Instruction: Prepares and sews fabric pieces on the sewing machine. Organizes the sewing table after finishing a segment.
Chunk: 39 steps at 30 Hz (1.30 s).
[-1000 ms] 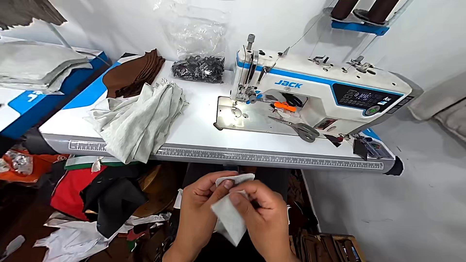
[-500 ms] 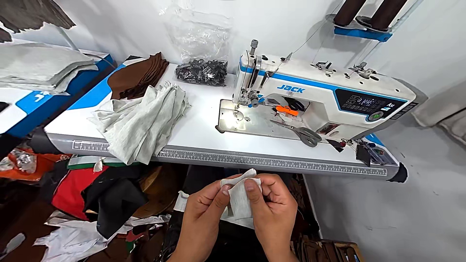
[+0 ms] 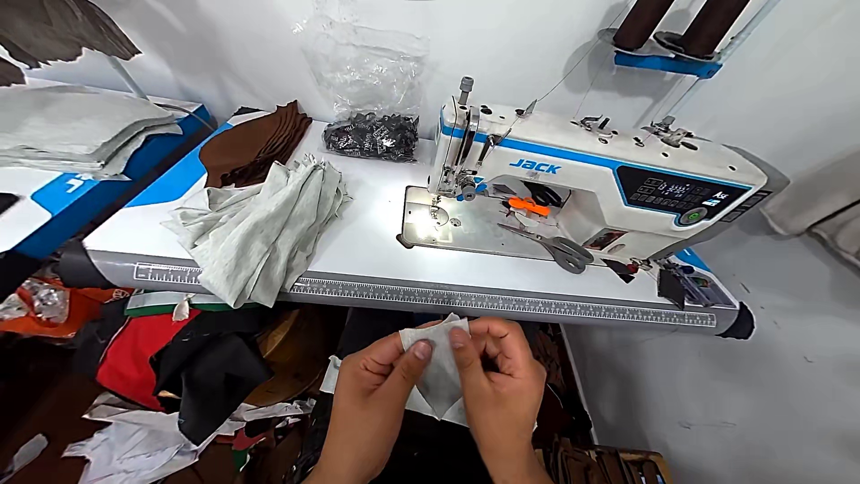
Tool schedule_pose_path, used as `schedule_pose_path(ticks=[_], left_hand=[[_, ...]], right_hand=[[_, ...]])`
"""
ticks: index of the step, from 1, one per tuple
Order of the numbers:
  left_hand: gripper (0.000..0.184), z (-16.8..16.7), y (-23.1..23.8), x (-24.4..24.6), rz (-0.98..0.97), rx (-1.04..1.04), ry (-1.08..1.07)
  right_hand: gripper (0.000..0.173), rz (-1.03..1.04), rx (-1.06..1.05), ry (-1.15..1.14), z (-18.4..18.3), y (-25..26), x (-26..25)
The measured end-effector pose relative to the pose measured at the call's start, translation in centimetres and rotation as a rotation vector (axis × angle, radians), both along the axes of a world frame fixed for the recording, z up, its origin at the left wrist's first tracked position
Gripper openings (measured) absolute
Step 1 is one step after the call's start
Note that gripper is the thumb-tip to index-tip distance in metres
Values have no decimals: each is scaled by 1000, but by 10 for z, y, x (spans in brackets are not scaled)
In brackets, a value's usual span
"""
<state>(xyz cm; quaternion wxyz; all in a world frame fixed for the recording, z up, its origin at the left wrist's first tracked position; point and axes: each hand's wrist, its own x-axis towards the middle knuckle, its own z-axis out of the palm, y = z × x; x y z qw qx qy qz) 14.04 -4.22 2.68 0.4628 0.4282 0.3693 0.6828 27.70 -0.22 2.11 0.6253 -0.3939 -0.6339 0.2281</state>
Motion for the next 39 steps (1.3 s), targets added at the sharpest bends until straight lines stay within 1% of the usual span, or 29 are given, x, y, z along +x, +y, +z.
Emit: schedule_pose_path(ticks=[1,2,3,5,6,7,8,10,11,13,16,20,25,29,32,36,39], left_hand=[[19,2,2,-3,-8,-19,-13],[20,5,3,-7,-17,-31,-11],[20,7,3,-10,-28,-36,-1],[20,10,4,-16,-49,-38,31],[20,11,5,-17,-61,-34,49],[20,12,6,-18,-73,-30,63],[20,13,7,-18,-78,-25,75],[21,13,7,-18,-61,-5,93],[21,12,7,-18,-42,8,109],[22,10,6,-18,11,46,167],[21,6,5,-17,81,83,236],[17,3,6,-14,113,80,210],[12,1,5,-13,104,70,178],[21,-6,5,-13,108,72,153],[12,-17,9,-15,162,65,182],[9,-24,16,-15,211,40,204],[7,-29,21,-11,262,81,246]], right_hand=[[21,19,-40,-15,-2,4,9],[26,80,-101,-12,-4,9,19],[35,196,-185,12,-5,14,28],[55,510,-347,72,-6,23,40],[58,629,-383,92,-6,25,39],[56,702,-395,120,-4,25,36],[49,720,-380,155,-2,24,30],[26,627,-306,208,-1,22,18],[19,581,-268,218,-2,21,14],[14,520,-211,206,-4,19,10],[15,472,-186,176,-6,15,7],[20,473,-180,204,-7,14,6],[13,441,-191,269,-10,15,6],[9,357,-179,293,-11,15,5],[8,303,-149,240,-14,18,7],[8,180,-93,135,-18,20,6],[7,58,-41,52,-21,21,3]])
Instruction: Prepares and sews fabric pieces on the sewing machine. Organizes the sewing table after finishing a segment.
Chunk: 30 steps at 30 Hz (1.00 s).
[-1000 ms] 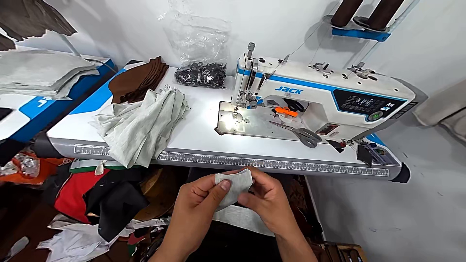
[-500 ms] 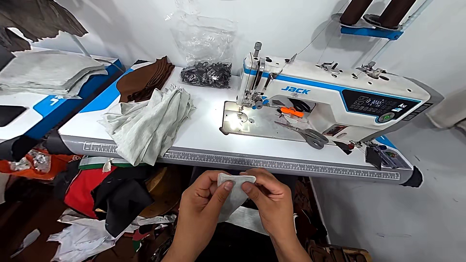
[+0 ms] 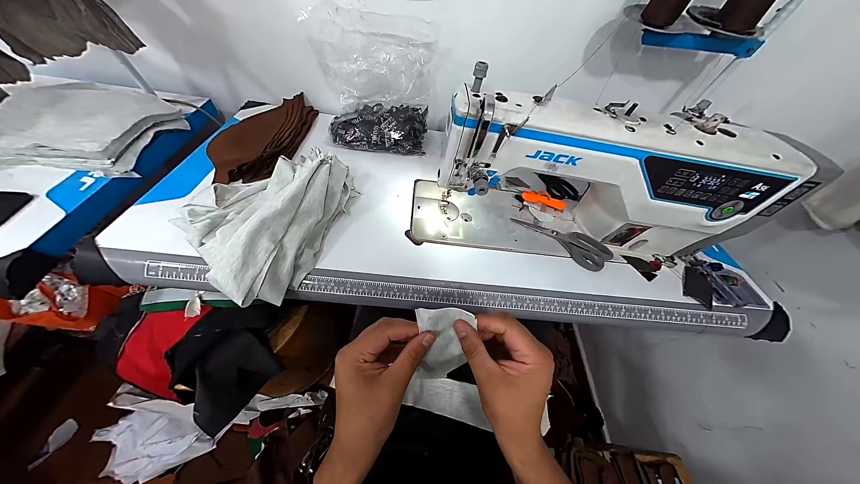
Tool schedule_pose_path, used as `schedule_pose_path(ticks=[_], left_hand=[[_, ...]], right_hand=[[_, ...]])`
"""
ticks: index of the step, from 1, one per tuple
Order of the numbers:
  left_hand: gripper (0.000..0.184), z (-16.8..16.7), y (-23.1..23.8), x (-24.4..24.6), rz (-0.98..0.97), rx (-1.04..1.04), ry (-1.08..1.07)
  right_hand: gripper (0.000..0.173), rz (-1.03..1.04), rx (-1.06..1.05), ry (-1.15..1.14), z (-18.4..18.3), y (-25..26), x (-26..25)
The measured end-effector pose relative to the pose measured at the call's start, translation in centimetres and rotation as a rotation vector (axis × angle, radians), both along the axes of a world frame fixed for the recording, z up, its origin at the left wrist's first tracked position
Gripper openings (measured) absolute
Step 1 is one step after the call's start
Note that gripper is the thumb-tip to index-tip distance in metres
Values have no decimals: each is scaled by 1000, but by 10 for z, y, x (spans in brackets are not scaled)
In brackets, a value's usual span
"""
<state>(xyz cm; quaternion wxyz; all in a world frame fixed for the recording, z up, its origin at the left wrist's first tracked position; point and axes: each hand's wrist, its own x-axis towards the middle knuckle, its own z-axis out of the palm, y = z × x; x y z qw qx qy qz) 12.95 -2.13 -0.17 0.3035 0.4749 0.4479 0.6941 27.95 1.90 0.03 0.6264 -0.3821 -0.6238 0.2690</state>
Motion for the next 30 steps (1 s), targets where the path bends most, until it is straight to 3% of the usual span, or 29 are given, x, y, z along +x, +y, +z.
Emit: schedule_pose_path(ticks=[6,25,30], left_hand=[[7,-5,5,8,115,102,163],[12,-2,1,7,54,75,169],[13,-4,2,5,101,101,238]], right_hand=[[6,-39,42,-91,1,-2,-7],[8,152,-67,-50,12,-10,-9],[20,265,-204,-80,21,-17,-3]])
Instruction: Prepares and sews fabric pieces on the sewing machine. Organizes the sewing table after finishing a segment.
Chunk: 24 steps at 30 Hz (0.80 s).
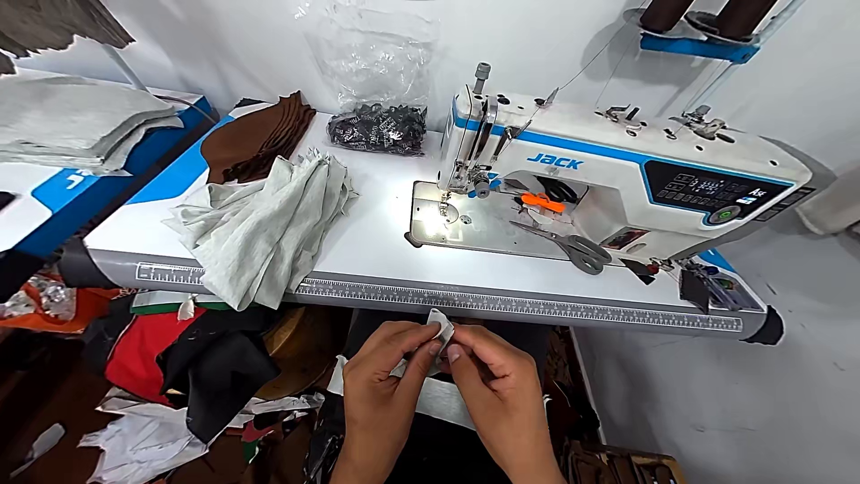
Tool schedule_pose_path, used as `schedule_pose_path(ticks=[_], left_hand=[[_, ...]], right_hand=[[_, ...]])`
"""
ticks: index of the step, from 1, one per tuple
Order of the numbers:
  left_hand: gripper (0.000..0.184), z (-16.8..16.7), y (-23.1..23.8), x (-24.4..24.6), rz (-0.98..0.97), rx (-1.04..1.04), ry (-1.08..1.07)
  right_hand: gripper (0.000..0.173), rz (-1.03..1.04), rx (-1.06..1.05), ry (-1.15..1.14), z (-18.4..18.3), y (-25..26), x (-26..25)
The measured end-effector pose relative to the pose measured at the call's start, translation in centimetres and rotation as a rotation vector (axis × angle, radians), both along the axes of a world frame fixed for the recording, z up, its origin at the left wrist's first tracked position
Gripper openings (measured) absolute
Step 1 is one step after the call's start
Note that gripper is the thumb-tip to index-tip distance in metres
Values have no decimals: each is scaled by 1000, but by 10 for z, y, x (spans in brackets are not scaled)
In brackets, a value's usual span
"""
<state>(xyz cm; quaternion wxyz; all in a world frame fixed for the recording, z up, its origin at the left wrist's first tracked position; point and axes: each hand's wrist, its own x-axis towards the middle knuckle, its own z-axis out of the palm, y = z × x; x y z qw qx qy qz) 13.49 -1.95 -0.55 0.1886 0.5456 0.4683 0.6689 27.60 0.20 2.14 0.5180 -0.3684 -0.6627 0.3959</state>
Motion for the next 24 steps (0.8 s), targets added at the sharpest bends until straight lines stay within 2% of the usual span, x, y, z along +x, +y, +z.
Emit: schedule_pose_path(ticks=[4,7,11,16,19,24], left_hand=[[23,-4,0,-3,93,36,165],[23,-4,2,-3,139,67,199],[21,0,5,-6,110,84,158],[16,2,5,-12,19,93,103],[14,6,2,-14,75,113,148],[12,8,1,-19,122,154,181]], right_hand=[[34,196,-263,79,19,-1,11],[37,243,-347,34,34,0,14],[42,220,-187,-239,45,0,14],[62,45,154,-684,64,-8,4],[67,83,152,-769,77,-11,-3],[72,204,36,-717,90,-7,-7]])
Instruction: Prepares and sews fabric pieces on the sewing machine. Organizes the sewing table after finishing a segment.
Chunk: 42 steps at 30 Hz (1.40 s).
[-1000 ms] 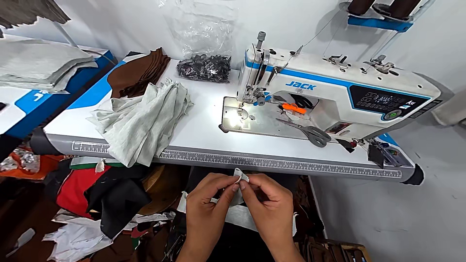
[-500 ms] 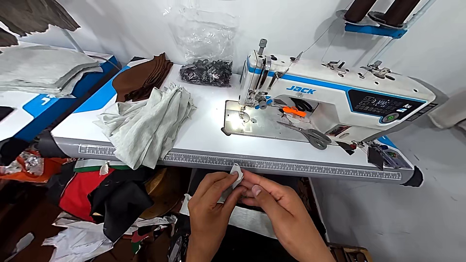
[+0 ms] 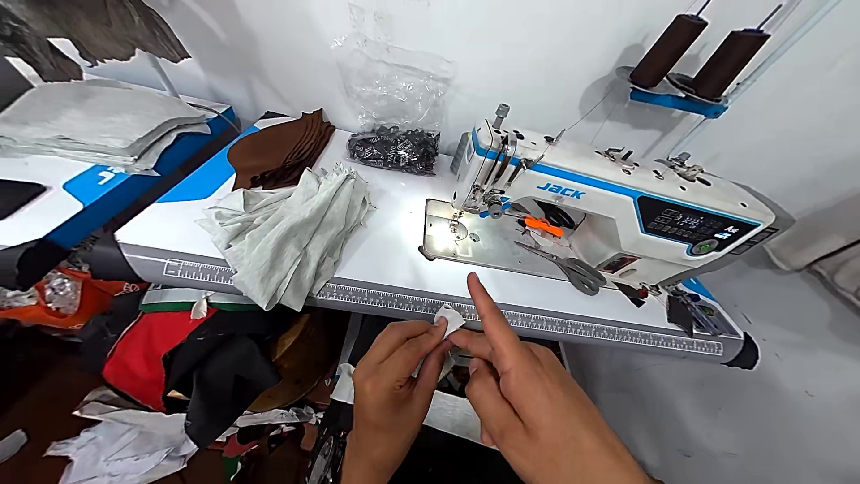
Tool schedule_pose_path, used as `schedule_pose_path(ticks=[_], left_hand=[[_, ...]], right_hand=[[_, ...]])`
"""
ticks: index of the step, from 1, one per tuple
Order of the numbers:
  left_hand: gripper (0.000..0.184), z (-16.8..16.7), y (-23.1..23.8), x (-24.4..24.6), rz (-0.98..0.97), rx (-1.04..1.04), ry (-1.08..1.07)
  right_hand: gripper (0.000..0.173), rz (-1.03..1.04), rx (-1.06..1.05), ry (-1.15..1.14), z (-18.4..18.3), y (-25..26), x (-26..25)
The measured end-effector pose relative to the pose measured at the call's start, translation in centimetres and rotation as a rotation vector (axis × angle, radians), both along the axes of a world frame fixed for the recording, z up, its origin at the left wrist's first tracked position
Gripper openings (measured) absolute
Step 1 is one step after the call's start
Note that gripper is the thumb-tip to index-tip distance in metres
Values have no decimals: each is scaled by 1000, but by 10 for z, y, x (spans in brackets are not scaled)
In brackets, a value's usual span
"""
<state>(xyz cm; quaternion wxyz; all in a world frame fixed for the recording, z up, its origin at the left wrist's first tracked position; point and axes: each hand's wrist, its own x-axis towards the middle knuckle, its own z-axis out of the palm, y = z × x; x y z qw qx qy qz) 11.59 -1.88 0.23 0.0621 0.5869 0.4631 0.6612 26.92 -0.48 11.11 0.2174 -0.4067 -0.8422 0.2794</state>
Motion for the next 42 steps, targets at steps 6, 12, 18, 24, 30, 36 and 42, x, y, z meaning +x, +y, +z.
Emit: schedule_pose_path(ticks=[6,12,18,24,30,36,42], left_hand=[[8,10,-1,-16,-422,-272,-579],[10,18,-2,-26,-654,-387,-736],[18,18,-2,-23,-695,-323,-747],[15,6,7,-7,-542,-268,-633],[21,12,48,-32,-213,-256,-4],[26,27,157,-40,-157,-489,467],[6,10,223,-23,-100,-581,734]], right_hand=[[45,-8,102,3,4,28,20],[44,249,-250,250,-9,67,12],[10,137,-76,394,-15,64,1],[14,25,-47,463,-19,66,0],[19,-36,-159,448,-42,103,16],[18,-261,79,265,-94,190,21],[27,-293,211,-9,-125,269,22]])
